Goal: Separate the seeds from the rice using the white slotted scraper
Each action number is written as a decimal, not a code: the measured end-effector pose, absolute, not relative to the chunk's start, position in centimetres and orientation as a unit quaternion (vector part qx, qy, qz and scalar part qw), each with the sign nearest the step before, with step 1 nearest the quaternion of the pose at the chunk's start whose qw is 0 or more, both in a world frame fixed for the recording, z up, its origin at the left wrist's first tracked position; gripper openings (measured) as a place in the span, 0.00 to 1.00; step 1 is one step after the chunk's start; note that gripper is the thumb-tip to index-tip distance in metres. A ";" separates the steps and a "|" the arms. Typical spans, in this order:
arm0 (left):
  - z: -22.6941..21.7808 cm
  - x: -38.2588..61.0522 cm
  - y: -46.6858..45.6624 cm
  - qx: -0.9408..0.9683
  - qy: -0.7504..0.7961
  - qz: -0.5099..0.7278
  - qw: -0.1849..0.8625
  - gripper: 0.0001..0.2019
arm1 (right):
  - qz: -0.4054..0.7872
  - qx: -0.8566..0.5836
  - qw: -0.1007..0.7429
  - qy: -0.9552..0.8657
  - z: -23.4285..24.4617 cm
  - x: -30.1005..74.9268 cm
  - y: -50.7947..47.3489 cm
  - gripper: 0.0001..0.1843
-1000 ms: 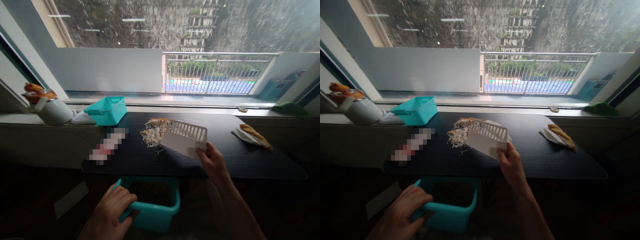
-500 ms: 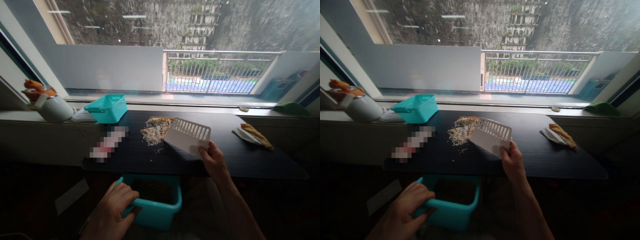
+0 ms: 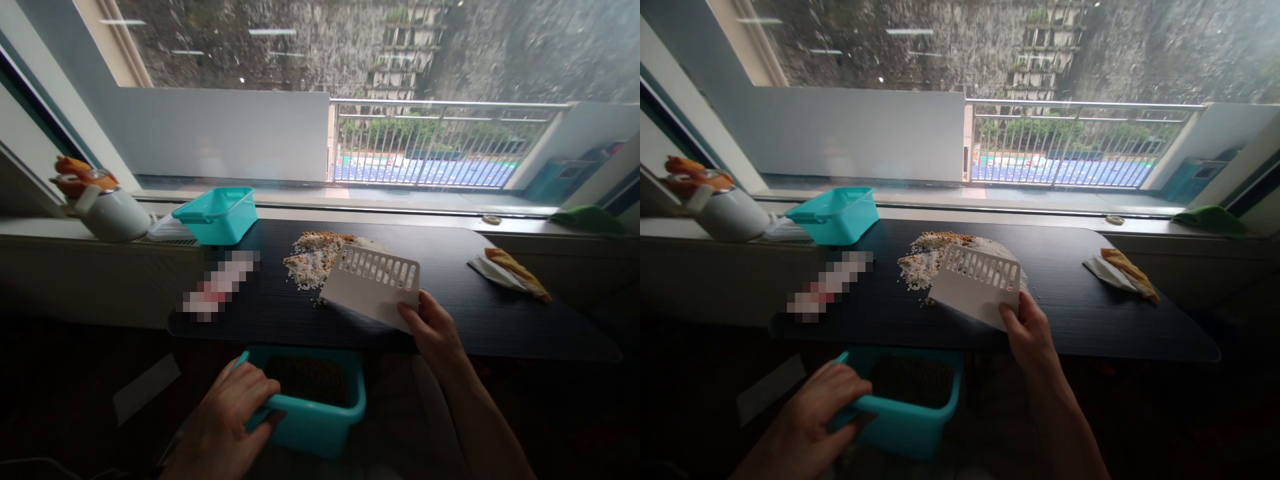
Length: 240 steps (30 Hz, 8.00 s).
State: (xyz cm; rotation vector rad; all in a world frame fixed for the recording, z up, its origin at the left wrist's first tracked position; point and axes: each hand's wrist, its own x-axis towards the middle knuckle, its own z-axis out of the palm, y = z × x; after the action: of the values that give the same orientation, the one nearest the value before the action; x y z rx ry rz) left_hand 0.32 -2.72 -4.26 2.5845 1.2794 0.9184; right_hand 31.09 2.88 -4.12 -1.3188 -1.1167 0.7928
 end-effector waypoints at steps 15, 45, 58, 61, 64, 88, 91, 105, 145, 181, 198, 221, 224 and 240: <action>-4.7 0.3 -2.9 0.851 0.427 0.299 0.063 0.11 | 0.337 -0.549 0.561 -0.520 -5.0 27.3 0.6 0.15; -5.1 0.8 -2.9 0.850 0.428 0.291 0.098 0.13 | 0.304 -0.564 0.585 -0.497 -3.9 32.3 2.6 0.16; -5.2 1.6 -2.9 0.853 0.421 0.281 0.127 0.12 | 0.311 -0.584 0.597 -0.454 -5.1 34.1 0.1 0.16; -5.2 2.0 -3.0 0.852 0.417 0.283 0.140 0.12 | 0.311 -0.585 0.594 -0.457 -5.1 34.5 -0.3 0.17; -5.2 2.3 -3.0 0.854 0.414 0.281 0.143 0.11 | 0.297 -0.587 0.602 -0.452 -5.2 34.8 -0.3 0.18; -4.9 2.2 -3.0 0.849 0.424 0.273 0.155 0.10 | 0.334 -0.599 0.576 -0.445 -5.2 33.4 -3.4 0.17; -5.1 2.3 -3.0 0.844 0.434 0.275 0.155 0.08 | 0.362 -0.576 0.555 -0.478 -5.6 32.5 -4.9 0.17; -5.4 1.5 -2.9 0.857 0.418 0.269 0.137 0.10 | 0.214 -0.607 0.562 -0.519 -3.4 31.2 3.3 0.17; -3.8 -0.6 -2.9 0.829 0.462 0.301 0.100 0.06 | 0.279 -0.532 0.558 -0.573 -4.5 28.8 3.0 0.13; -3.9 -2.0 -2.7 0.819 0.473 0.301 0.120 0.08 | 0.215 -0.581 0.583 -0.526 -3.8 29.9 3.4 0.16; -5.0 -0.6 -2.4 0.840 0.444 0.284 0.127 0.09 | 0.265 -0.568 0.600 -0.498 -3.8 29.5 5.0 0.14; -4.2 -0.2 -2.5 0.846 0.436 0.284 0.117 0.09 | 0.328 -0.557 0.572 -0.506 -3.3 30.0 6.5 0.16; -4.3 -0.3 -2.4 0.846 0.434 0.287 0.115 0.09 | 0.336 -0.551 0.584 -0.492 -3.2 30.3 6.2 0.17; -4.5 -0.8 -2.8 0.833 0.458 0.287 0.120 0.10 | 0.378 -0.535 0.545 -0.522 -3.7 30.6 2.9 0.16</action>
State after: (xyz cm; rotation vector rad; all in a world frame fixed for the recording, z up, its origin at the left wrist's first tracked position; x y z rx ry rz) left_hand -0.79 -2.84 -4.51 2.4341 1.3381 0.8382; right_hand 30.56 2.89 -3.73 -1.2695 -1.2388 0.8975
